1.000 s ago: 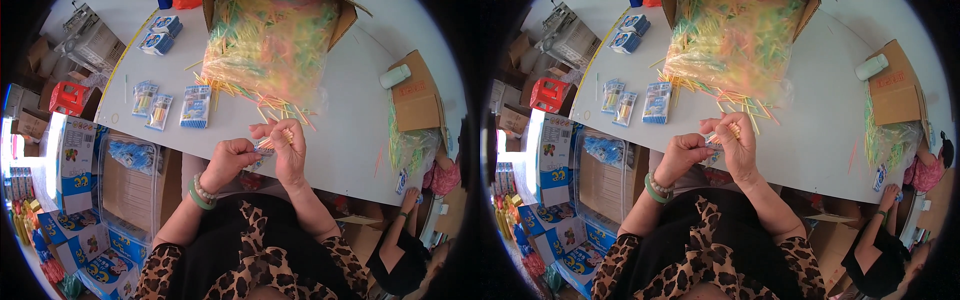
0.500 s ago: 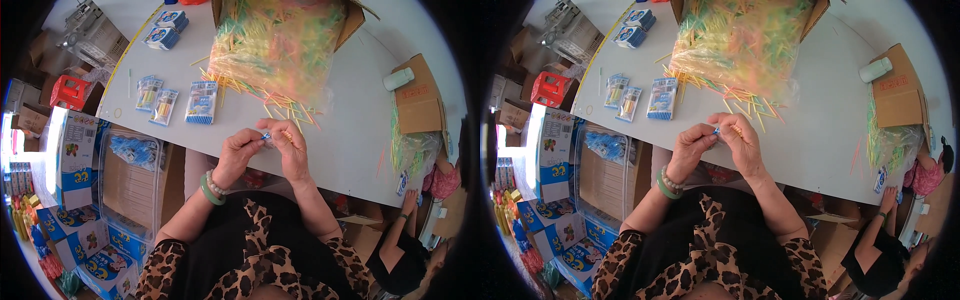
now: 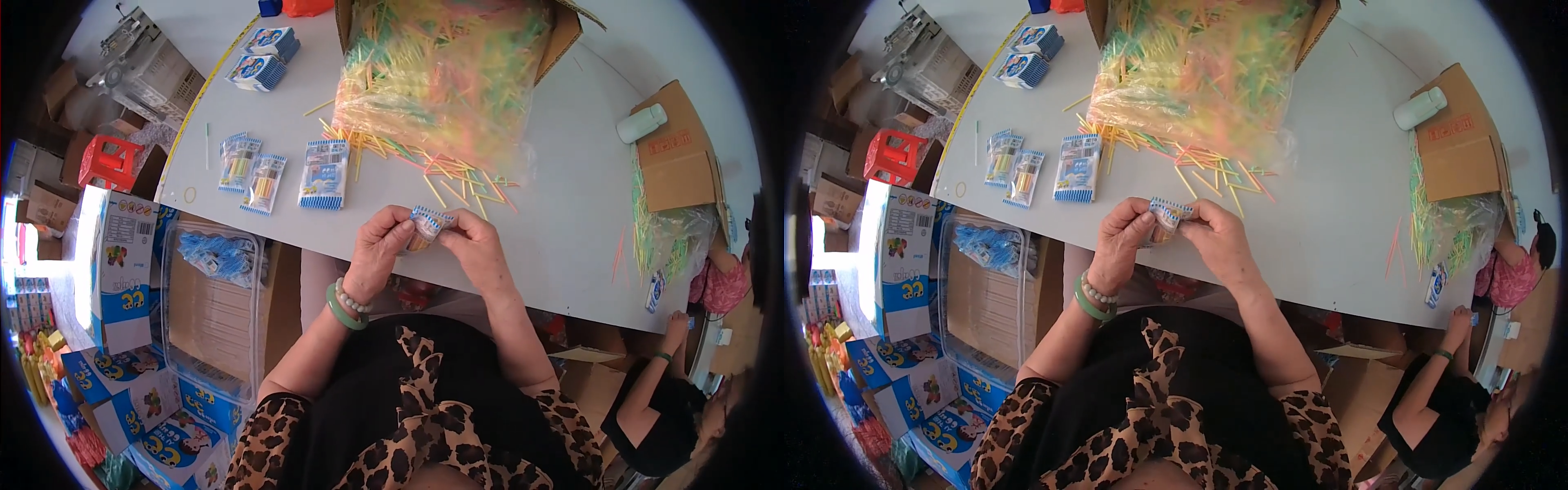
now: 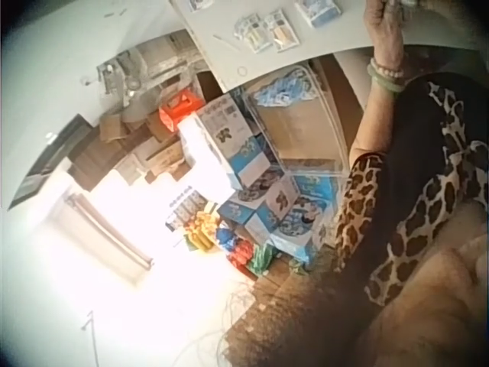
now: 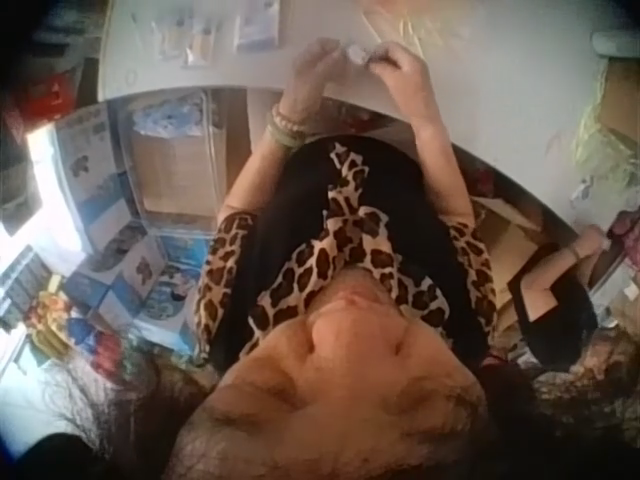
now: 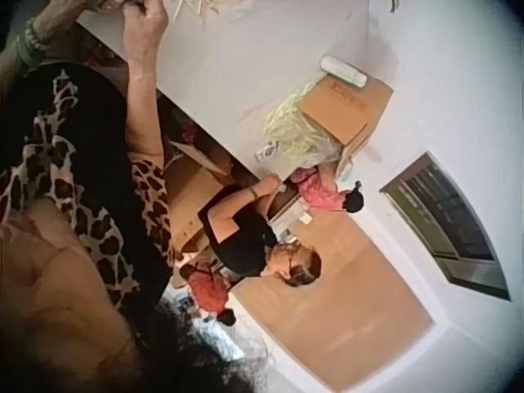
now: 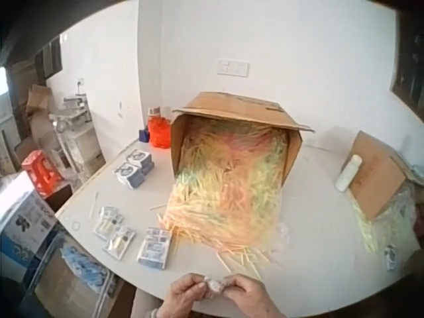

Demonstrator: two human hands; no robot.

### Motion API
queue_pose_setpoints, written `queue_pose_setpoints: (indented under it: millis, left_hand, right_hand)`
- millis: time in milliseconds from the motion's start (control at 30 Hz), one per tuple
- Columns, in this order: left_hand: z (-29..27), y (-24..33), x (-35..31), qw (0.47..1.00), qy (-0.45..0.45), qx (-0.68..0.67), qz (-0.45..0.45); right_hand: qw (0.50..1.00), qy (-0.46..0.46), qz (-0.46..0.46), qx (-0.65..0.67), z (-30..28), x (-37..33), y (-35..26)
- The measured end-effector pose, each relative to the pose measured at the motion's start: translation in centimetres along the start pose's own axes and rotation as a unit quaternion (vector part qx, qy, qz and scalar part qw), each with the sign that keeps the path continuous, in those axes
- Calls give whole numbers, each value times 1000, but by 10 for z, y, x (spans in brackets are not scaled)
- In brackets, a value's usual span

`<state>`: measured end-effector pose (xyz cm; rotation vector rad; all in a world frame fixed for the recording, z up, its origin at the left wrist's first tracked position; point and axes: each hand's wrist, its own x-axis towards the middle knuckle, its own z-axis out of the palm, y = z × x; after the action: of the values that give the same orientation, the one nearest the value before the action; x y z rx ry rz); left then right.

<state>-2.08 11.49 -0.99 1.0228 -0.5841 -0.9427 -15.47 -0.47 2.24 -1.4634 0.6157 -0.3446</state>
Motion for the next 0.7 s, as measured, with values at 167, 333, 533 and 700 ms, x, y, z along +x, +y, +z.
queue_pose_setpoints:
  millis: [167,333,533,700]
  left_hand:
    - [5,9,-1,999,-22,-30,-27]
    - [1,4,-7,999,-10,33,-24]
    - [11,9,-5,987,42,138,76]
    - [2,21,-13,997,64,24,-45]
  right_hand:
    - [993,74,-90,-31,7,0,8]
    - [992,78,-87,-44,17,4,18]
    - [993,68,-43,84,23,0,4]
    - [999,8,-23,22,32,1,20]
